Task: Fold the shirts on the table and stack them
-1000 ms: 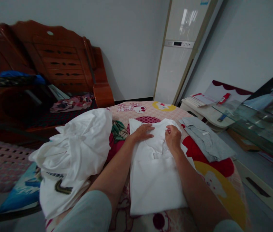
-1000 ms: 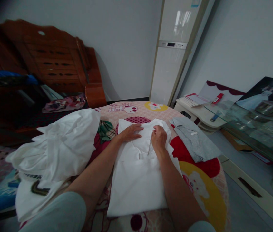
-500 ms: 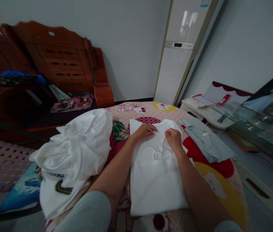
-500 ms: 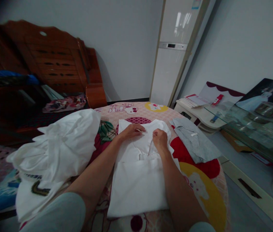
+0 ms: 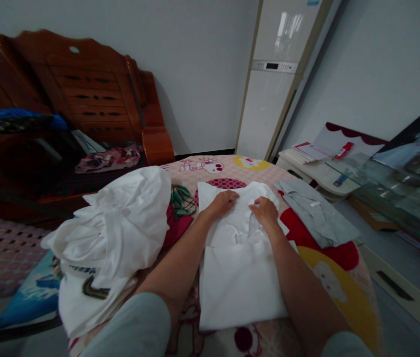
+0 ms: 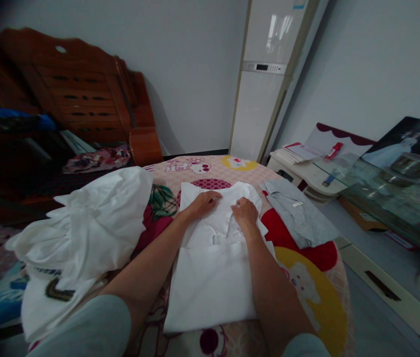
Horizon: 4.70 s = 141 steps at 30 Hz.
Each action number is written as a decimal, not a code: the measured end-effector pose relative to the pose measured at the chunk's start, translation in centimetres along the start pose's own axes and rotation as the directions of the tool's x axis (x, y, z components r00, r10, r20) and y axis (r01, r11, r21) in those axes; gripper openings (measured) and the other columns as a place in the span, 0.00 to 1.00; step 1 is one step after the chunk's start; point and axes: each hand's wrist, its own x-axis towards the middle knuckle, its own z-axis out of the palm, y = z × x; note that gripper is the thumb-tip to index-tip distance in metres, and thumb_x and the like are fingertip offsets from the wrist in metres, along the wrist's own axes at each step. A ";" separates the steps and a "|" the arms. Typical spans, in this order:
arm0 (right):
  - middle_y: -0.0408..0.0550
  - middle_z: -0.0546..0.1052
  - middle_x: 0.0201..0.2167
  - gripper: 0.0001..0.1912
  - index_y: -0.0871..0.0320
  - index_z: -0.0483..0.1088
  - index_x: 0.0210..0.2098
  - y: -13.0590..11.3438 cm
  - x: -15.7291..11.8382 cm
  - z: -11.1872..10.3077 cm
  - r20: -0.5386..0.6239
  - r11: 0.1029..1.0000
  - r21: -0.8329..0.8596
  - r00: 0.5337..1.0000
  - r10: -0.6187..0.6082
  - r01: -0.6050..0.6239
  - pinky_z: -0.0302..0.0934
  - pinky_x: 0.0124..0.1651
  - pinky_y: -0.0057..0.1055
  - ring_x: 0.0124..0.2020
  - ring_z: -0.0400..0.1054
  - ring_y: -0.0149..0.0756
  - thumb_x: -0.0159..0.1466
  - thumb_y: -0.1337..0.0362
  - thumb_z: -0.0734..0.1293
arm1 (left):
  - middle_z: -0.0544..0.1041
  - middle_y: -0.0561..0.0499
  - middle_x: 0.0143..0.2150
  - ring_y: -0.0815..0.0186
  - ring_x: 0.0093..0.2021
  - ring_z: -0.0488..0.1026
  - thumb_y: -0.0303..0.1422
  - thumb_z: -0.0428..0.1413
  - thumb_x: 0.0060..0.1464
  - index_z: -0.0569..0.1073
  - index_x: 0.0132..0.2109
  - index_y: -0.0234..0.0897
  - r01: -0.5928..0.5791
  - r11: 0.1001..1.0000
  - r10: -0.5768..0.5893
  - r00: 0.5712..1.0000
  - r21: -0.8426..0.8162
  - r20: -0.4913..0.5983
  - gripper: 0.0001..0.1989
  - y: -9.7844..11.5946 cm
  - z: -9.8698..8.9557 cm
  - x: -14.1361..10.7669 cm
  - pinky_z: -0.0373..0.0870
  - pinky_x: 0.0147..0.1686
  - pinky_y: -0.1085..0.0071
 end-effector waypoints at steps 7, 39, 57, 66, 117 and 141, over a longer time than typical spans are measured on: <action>0.55 0.78 0.48 0.20 0.57 0.74 0.51 0.1 0.1 0.1 0.009 1.000 -0.005 1.000 -0.017 0.017 0.62 0.46 0.32 0.51 0.72 0.45 0.62 0.57 0.66 | 0.77 0.46 0.55 0.63 0.56 0.73 0.19 0.48 0.55 0.75 0.52 0.36 0.049 0.993 -0.049 0.999 0.103 -0.007 0.21 -0.3 0.2 0.4 0.67 0.58 0.67; 0.40 0.67 0.16 0.07 0.56 0.73 0.27 0.4 0.4 1.3 -0.331 0.866 0.467 0.943 -0.017 0.180 0.48 0.28 0.30 0.21 0.58 0.33 0.53 0.62 0.64 | 0.79 0.51 0.50 0.65 0.50 0.74 0.20 0.48 0.51 0.78 0.39 0.39 0.048 0.996 -0.045 0.998 -0.080 0.034 0.17 0.4 -0.6 -0.2 0.66 0.56 0.70; 0.39 0.66 0.16 0.08 0.56 0.73 0.27 0.3 -0.1 0.9 -0.342 0.845 0.483 0.938 -0.057 0.228 0.52 0.29 0.29 0.21 0.59 0.33 0.54 0.62 0.62 | 0.76 0.48 0.46 0.65 0.46 0.73 0.18 0.46 0.48 0.75 0.32 0.37 -0.013 1.000 0.013 1.000 -0.017 0.028 0.16 1.0 -0.5 -0.2 0.70 0.49 0.69; 0.37 0.64 0.15 0.09 0.57 0.72 0.27 0.4 0.0 1.1 -0.358 0.816 0.502 0.928 -0.106 0.287 0.51 0.28 0.28 0.19 0.56 0.31 0.54 0.61 0.62 | 0.78 0.52 0.47 0.70 0.39 0.73 0.16 0.46 0.44 0.76 0.31 0.37 -0.023 0.999 0.026 0.997 -0.041 0.074 0.17 1.3 -0.7 -0.3 0.68 0.47 0.75; 0.44 0.73 0.20 0.08 0.56 0.72 0.28 1.3 0.9 2.1 -0.268 0.867 0.474 0.963 -0.024 0.154 0.57 0.31 0.29 0.24 0.67 0.36 0.54 0.62 0.62 | 0.82 0.47 0.39 0.65 0.41 0.76 0.18 0.48 0.47 0.81 0.40 0.33 0.001 0.999 -0.003 0.998 -0.038 -0.064 0.20 -1.7 -0.6 0.4 0.71 0.47 0.71; 0.42 0.72 0.18 0.07 0.55 0.73 0.28 1.5 1.3 2.6 -0.256 0.851 0.500 0.966 -0.035 0.163 0.57 0.29 0.29 0.24 0.67 0.36 0.54 0.63 0.62 | 0.82 0.47 0.39 0.67 0.39 0.76 0.18 0.48 0.51 0.81 0.41 0.32 -0.043 0.999 0.040 0.991 -0.019 -0.126 0.18 -2.2 -0.3 0.5 0.71 0.45 0.73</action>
